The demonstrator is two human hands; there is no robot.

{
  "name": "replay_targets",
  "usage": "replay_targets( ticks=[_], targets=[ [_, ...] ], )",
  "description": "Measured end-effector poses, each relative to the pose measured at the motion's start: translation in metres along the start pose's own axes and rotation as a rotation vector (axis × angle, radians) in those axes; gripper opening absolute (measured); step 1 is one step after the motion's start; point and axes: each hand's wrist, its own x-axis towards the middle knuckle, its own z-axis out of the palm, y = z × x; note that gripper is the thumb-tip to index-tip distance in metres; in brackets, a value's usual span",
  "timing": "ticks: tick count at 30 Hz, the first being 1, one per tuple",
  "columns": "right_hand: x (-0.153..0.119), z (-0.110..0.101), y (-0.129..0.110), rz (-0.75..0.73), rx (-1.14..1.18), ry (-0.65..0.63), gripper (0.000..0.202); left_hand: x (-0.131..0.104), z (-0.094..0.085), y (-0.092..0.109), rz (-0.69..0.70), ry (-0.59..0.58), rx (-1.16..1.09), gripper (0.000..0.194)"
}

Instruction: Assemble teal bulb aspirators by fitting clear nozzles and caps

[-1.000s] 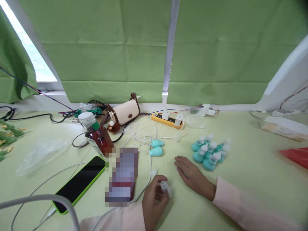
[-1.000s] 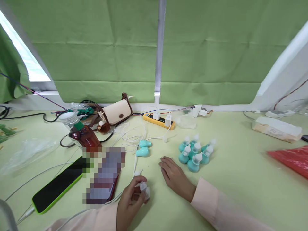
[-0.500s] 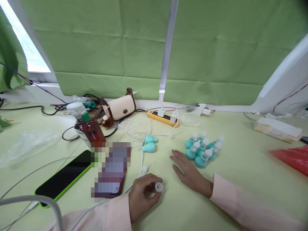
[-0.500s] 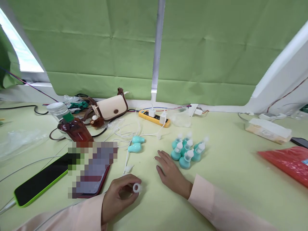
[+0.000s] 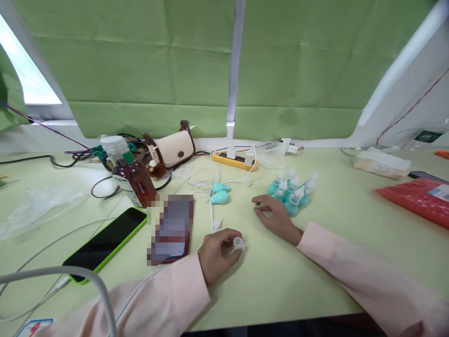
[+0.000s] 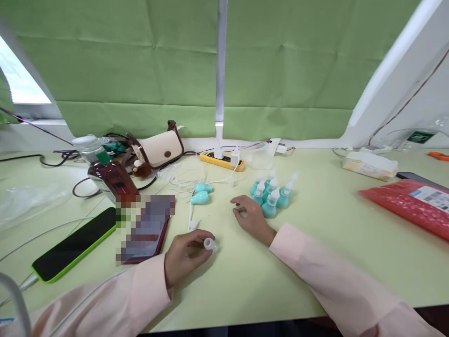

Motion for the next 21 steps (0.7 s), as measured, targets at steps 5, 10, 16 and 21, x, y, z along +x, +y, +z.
replay_targets(
  ticks=[5,10,16,21],
  targets=[
    [0.005,-0.001,0.001,-0.062,-0.090,-0.109,0.015,0.004,0.004,0.001,-0.007,0.044,-0.078,0.019],
    [0.004,0.001,-0.002,-0.097,-0.094,-0.162,0.015,0.011,0.009,-0.002,-0.061,0.065,-0.210,0.019],
    [0.001,0.001,-0.003,-0.076,-0.048,-0.152,0.013,0.012,0.007,0.001,-0.154,-0.041,-0.420,0.025],
    [0.002,-0.001,-0.008,-0.074,0.034,-0.150,0.010,0.011,0.003,0.003,-0.241,-0.125,-0.606,0.040]
  ],
)
